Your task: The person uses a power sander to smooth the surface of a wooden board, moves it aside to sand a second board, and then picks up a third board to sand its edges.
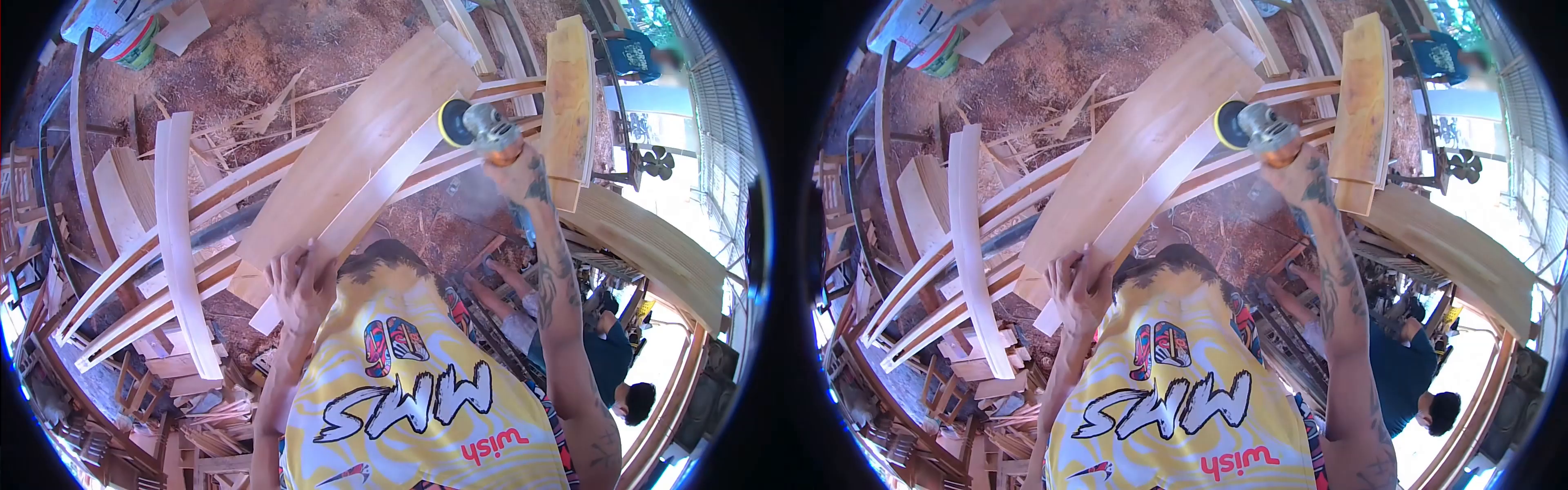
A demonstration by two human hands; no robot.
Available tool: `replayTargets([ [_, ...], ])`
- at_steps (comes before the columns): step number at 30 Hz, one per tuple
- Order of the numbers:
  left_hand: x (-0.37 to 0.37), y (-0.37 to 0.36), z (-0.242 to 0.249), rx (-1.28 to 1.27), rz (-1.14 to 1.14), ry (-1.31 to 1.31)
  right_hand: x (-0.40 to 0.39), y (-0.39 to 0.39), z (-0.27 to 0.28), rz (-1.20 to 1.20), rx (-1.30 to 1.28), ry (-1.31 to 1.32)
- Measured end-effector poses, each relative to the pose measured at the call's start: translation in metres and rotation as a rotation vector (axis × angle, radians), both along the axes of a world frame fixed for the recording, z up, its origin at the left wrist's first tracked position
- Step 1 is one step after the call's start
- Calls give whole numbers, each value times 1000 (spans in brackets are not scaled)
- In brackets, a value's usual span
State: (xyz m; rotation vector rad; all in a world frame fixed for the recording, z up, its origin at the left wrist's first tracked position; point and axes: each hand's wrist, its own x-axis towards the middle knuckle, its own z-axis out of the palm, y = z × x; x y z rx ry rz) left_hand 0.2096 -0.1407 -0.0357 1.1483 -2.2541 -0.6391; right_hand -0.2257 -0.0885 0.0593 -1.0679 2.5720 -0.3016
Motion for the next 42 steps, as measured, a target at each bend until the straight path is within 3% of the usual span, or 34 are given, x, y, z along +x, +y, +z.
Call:
replayTargets([
  [1, 1, 0, 0, 4, 0, -5, -13, -3, 0, -38, 40, -8],
  [2, 2, 0, -1, 14, 2, -3, -29, -1, -17, -78, 135, 161],
  [7, 3, 1, -2, 59, 7, 8, -37, -8, -15, -99, 89, 73],
  [21, 2, -1, 2, 46, 2, 9, 152, 2, 9, 240, -44, -231],
  [25, 3, -1, -1, 43, 1, 42, 167, 6, 10, 289, 126, -185],
  [34, 1, -2, -2, 20, 2, 27, 55, -7, 12, 120, 5, -57],
  [42, 0, -1, -1, 12, -3, 6, -35, -22, 15, -63, 138, -18],
])
